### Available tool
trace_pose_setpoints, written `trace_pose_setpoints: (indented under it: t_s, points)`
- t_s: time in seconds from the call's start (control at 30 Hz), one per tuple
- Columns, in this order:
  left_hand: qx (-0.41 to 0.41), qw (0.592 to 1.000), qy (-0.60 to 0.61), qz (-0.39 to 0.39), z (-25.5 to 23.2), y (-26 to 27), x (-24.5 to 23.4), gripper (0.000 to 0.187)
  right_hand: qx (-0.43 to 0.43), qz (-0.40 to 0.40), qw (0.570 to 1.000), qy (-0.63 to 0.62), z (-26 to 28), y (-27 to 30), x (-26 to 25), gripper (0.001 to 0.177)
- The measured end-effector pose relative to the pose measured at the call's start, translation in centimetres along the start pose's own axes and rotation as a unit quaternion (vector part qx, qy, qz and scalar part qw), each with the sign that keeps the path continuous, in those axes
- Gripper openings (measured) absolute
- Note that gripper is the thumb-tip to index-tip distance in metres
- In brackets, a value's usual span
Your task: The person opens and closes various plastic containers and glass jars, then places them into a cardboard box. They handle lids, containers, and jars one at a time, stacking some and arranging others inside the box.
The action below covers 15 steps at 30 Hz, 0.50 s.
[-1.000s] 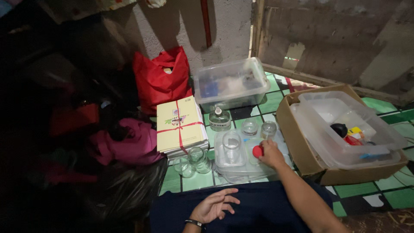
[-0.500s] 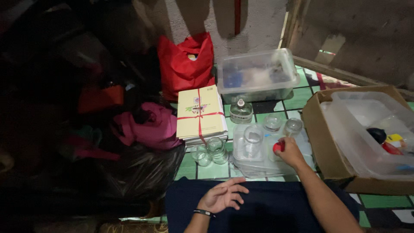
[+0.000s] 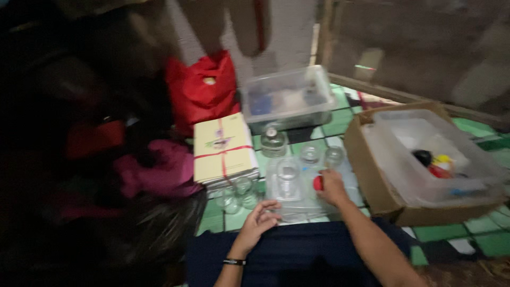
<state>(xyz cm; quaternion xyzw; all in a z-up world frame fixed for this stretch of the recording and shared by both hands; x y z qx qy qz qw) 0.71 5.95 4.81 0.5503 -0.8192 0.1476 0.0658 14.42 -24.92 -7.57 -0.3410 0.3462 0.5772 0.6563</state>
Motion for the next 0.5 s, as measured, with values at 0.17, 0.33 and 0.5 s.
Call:
trace_pose_setpoints:
  t_s: [0.17, 0.33, 0.5]
  points:
    - [0.031, 0.998, -0.058, -0.007, 2.9, -1.8, 0.7, 0.038, 0.016, -0.019, 0.999, -0.03, 0.4, 0.0, 0.2, 0.067]
    - [-0.005, 0.998, -0.049, -0.038, 4.4, -1.9, 1.4, 0.032, 0.007, -0.049, 0.986, -0.159, 3.4, 2.5, -5.1, 0.05]
    - [-0.024, 0.998, -0.039, -0.038, 5.7, -1.4, 1.1, 0.031, -0.057, -0.231, 0.961, -0.141, 1.2, 4.0, -14.0, 0.041]
Point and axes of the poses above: each hand's wrist, its own y-axis away from the middle knuckle, its own x-axis out of the palm, z = x × y, the point moved 2 cm from there along -y, towards the middle knuckle, and after that the axes turned 13 degrees about x, right-handed, at the moved point
